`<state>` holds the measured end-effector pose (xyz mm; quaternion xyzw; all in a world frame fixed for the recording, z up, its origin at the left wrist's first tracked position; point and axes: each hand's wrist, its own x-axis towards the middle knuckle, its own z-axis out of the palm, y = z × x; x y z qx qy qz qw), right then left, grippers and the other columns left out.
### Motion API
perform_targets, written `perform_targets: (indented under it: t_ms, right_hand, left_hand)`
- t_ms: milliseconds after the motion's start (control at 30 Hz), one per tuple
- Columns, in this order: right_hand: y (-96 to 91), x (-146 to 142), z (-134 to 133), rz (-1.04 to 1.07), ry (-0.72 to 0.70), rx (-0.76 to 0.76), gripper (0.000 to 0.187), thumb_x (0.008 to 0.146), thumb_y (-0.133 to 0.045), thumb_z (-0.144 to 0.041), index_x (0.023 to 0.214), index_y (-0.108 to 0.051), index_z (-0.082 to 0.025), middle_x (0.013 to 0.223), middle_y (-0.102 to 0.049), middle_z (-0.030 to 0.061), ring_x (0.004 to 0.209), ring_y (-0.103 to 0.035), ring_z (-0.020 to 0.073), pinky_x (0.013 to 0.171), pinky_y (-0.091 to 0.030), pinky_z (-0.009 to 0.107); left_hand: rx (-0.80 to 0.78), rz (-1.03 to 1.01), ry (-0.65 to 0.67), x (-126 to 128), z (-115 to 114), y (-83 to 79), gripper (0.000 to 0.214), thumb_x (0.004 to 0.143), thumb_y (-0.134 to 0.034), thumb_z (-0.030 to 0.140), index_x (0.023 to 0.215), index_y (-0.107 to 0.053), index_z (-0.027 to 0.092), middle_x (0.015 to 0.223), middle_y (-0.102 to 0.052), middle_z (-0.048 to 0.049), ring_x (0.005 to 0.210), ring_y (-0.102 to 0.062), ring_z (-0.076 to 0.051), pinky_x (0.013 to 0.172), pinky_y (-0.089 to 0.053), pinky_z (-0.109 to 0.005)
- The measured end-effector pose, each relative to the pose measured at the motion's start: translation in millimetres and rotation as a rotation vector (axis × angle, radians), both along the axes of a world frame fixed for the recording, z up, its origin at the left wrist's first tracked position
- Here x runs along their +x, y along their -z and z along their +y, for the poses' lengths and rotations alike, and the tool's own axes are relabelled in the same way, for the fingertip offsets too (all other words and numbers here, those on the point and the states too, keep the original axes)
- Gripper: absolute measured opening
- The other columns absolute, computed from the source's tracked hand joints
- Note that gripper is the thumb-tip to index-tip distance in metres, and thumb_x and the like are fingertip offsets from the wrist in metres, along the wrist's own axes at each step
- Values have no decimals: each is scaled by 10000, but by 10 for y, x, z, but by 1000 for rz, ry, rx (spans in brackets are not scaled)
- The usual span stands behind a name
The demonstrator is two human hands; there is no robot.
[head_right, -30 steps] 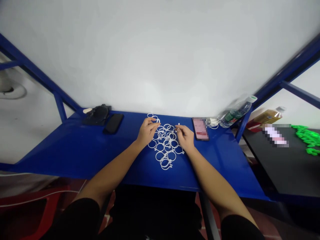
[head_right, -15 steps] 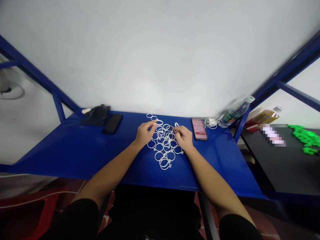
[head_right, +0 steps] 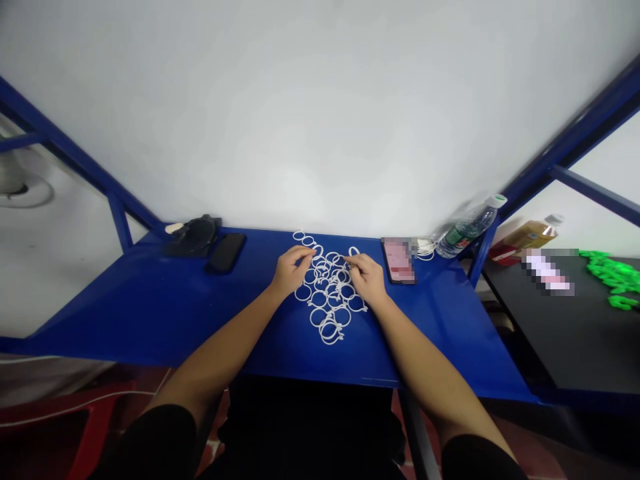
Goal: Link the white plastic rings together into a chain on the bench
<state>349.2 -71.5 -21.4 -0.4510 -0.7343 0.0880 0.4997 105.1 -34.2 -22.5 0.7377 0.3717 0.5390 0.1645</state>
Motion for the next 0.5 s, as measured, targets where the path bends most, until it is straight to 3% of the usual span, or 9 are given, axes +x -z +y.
perform_targets:
  t_ms: [300,367,500]
  right_hand:
    - [61,41,32,-51,-30,-4,355,900,-454,-109,863,-778,-248,876,-757,34,848,-725,202,811,-600,362]
    - [78,57,31,-88,-41,2,359,901,-449,-97,951,-772,-247,917,-768,34,884,-734,207,831,-601,363]
    - [82,68,5,-309,-53,-68,510,908,-491,-110,1384,-617,-243,1169,-779,63,982,-751,235,855,-607,374]
  left_hand:
    - [-3,-51,49,-31,3,-26,280,972,-511,132,1015,-779,203,987,-748,-45,935,-709,-158,879,-585,-326]
    - [14,-44,52,-32,7,-21,267,958,-528,132,1016,-779,202,993,-749,-48,949,-706,-163,893,-582,-334]
    - [41,5,36,-36,13,-15,284,917,-521,106,933,-785,209,952,-748,-42,926,-692,-170,874,-578,-344]
